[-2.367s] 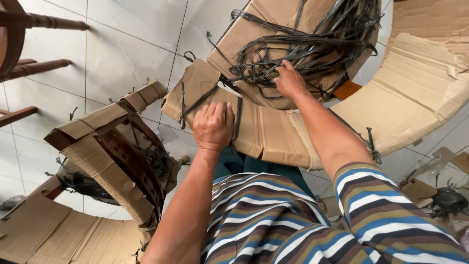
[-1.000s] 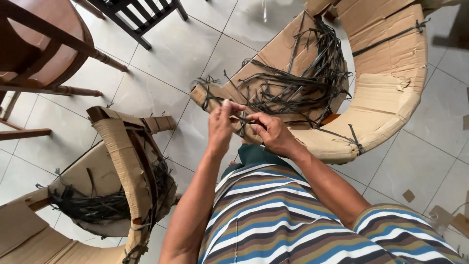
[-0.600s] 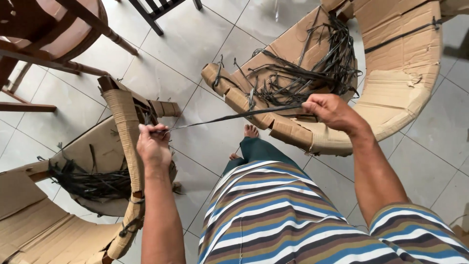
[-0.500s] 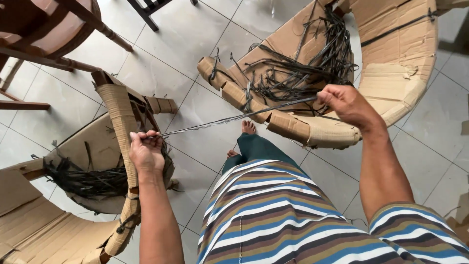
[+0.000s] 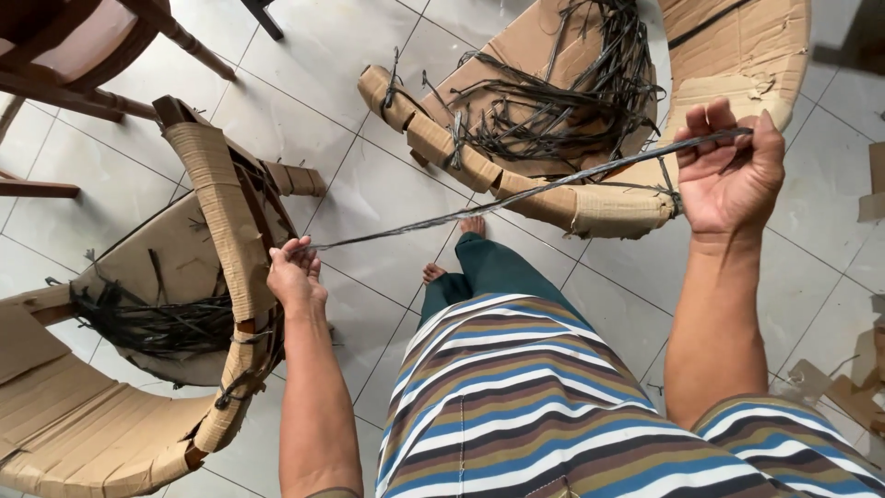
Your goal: Wrapping a wooden chair frame with synthetic rattan strips and cardboard padding for protection or assembly.
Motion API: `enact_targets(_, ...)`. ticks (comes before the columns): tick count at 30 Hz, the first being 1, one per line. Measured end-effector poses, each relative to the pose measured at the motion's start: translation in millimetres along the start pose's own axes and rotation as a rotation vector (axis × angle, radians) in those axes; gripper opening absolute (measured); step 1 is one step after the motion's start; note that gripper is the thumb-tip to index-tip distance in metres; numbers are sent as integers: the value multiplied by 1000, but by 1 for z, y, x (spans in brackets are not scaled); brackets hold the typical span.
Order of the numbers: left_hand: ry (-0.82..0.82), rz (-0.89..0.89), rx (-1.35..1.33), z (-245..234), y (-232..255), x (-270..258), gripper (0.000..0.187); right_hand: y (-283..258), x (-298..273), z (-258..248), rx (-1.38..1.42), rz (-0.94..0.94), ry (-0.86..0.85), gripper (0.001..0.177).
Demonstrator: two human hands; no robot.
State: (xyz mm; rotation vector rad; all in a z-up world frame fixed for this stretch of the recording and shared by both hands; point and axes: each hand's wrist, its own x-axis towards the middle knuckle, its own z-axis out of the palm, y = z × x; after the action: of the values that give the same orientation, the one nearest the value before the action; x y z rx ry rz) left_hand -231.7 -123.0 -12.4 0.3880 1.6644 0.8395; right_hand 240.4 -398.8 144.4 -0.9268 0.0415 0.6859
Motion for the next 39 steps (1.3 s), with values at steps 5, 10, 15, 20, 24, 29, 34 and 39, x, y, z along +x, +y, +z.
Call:
enact_targets(5, 101, 196, 263, -13, -19, -7, 44, 28, -21, 35, -32, 2, -219, 26)
enact_targets(10, -474, 413, 273, 43, 6, -157, 27, 90, -53, 106, -486, 166, -307, 26)
enact_targets(15, -1011, 342, 313, 103, -7, -213, 45, 125, -60, 108, -696, 377, -787, 48)
enact_targets(20, -839, 344, 231, 141, -17, -237, 36, 68, -39, 125, -797, 334, -893, 48)
enact_targets(24, -717, 495, 479, 170, -31, -235, 31, 45, -11, 96, -978, 136, -954, 24)
enact_targets(29, -734, 570, 668, 195, -42, -233, 44, -6, 48, 48, -1199, 150, -1007, 15)
enact_targets(34, -901, 430, 698, 217, -62, -252, 40, -67, 104, 21, -1400, 258, -1009, 12)
enact_targets(39, -994, 325, 638, 218, -82, -262, 27, -103, 140, 0, -1626, 245, -1032, 20)
